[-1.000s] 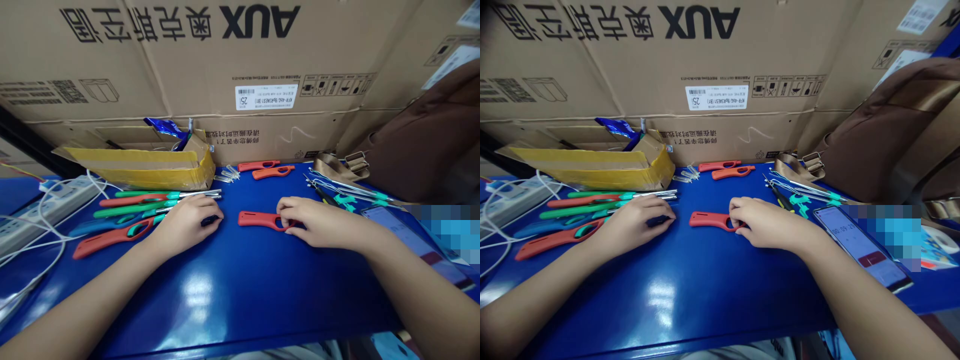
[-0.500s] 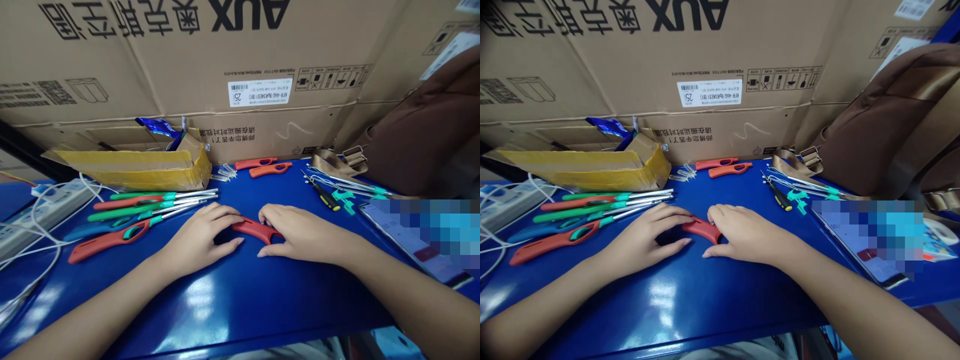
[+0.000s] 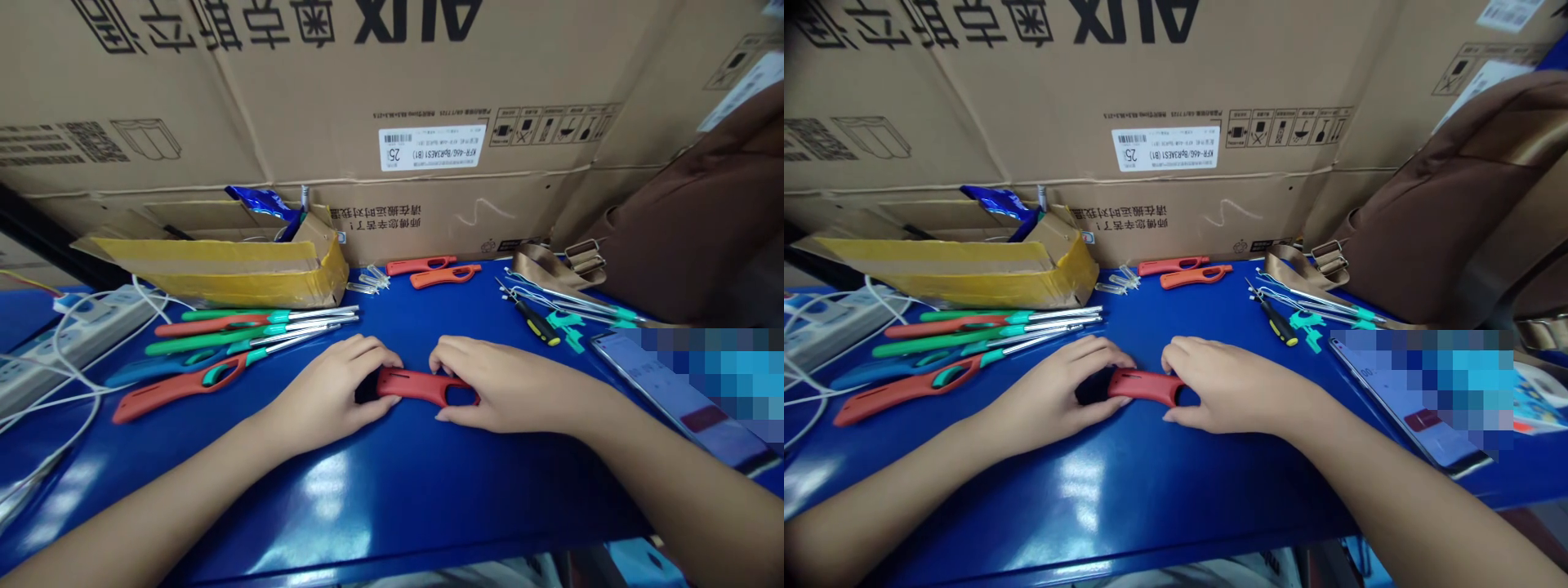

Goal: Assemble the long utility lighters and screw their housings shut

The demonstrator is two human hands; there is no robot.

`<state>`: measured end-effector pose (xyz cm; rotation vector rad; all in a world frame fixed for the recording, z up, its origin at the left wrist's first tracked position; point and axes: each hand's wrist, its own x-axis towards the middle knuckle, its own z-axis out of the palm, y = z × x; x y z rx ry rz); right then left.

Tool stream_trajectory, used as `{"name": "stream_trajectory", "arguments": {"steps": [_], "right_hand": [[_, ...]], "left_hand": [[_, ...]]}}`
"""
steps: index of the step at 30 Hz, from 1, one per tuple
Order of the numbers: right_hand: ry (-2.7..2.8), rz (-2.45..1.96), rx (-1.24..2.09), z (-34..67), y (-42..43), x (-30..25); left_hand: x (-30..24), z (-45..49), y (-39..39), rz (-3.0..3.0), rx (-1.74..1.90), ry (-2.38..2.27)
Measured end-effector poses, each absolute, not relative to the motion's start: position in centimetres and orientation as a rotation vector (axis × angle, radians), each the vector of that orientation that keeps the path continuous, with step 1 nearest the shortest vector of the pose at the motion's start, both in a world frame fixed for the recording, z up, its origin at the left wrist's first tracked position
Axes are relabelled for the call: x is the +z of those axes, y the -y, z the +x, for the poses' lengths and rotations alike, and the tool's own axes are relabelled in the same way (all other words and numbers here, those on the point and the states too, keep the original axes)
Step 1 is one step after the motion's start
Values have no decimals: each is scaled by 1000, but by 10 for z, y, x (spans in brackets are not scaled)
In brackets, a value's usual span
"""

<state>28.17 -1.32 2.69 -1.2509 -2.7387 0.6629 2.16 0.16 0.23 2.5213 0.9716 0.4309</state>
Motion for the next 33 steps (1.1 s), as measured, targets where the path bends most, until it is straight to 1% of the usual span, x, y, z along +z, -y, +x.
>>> {"name": "stream_trajectory", "arguments": {"steps": [9,20,33], "right_hand": [[2783,-1175,740,277,15,27],[2700,-1267,812,274,20,28],[2762,-1251,737,270,22,29]], "left_hand": [[-1,30,9,2454,402,-869],[0,30,16,2434,453,-938],[-3,33,23,2448,481,-934]]}}
